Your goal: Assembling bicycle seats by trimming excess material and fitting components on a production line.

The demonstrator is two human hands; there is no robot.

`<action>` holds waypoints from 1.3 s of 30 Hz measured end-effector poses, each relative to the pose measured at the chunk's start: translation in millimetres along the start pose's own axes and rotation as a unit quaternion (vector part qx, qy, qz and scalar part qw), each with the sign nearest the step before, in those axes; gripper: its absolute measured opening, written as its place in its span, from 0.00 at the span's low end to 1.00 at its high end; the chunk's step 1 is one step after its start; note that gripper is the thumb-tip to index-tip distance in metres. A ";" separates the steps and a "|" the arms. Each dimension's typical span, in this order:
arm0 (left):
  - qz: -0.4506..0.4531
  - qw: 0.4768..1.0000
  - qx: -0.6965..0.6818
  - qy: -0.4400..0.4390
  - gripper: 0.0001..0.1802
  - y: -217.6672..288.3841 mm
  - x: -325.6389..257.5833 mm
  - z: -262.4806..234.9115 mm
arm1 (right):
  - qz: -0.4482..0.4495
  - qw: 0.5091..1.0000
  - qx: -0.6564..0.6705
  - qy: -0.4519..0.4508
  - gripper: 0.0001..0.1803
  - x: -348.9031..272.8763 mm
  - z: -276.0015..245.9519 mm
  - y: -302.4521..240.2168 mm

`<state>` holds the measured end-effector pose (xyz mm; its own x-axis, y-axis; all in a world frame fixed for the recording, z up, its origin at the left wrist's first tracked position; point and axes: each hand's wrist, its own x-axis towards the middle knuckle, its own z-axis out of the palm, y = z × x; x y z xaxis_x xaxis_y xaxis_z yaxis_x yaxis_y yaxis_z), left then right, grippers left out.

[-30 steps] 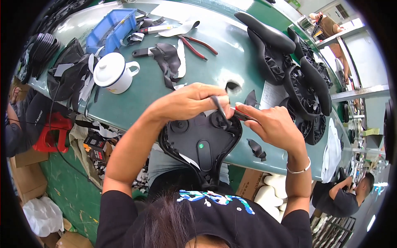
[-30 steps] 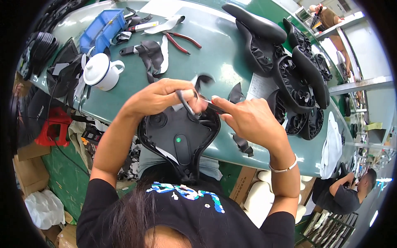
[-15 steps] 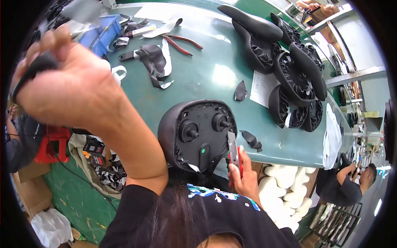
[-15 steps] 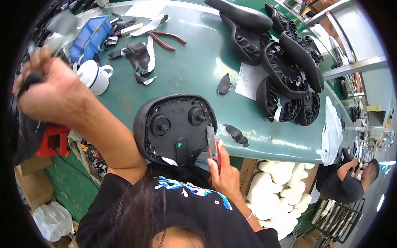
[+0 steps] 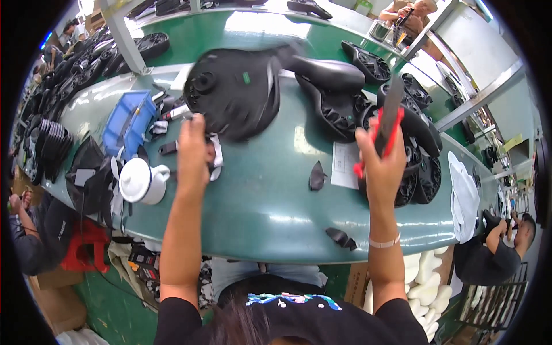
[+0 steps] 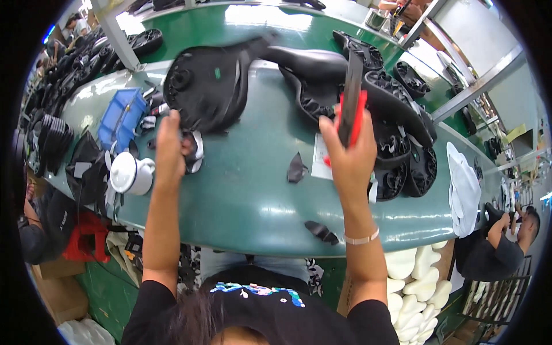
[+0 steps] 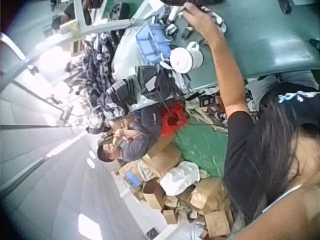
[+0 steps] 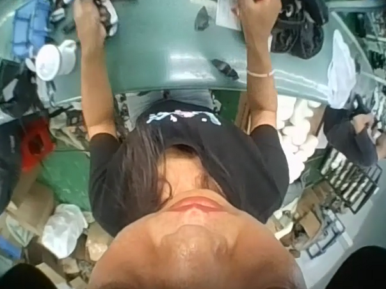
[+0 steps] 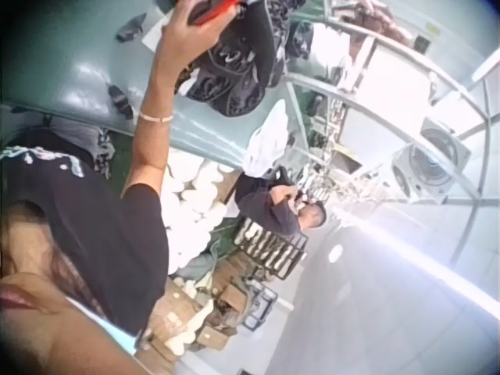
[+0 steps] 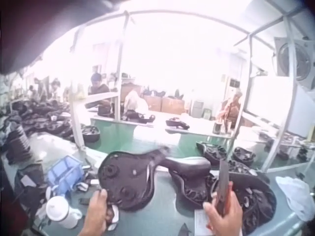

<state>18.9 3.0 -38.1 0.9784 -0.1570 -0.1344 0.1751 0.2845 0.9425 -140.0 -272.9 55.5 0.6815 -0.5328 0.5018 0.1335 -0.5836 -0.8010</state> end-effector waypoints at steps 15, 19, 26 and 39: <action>0.190 0.866 0.383 -0.259 0.08 -58.4 -9.5 71.1 | 0.489 0.813 0.204 0.242 0.13 351.9 135.9 252.1; 0.299 0.778 0.489 -0.258 0.10 -34.2 -3.8 64.9 | 0.483 0.836 0.200 0.165 0.09 347.4 136.1 249.3; 0.316 0.888 0.274 -0.190 0.07 -53.7 -0.5 73.2 | 0.472 0.839 0.209 0.172 0.10 348.9 110.9 262.0; 0.305 0.947 0.064 -0.081 0.27 -38.9 -19.4 68.7 | 0.350 0.793 0.485 -0.119 0.16 44.7 90.3 7.8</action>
<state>-14.4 -70.0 -51.1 0.8615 -0.1460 0.4862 -0.4425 0.2533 0.8602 -43.5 -245.9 42.2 0.9335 -0.3207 -0.1605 0.0743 0.6108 -0.7883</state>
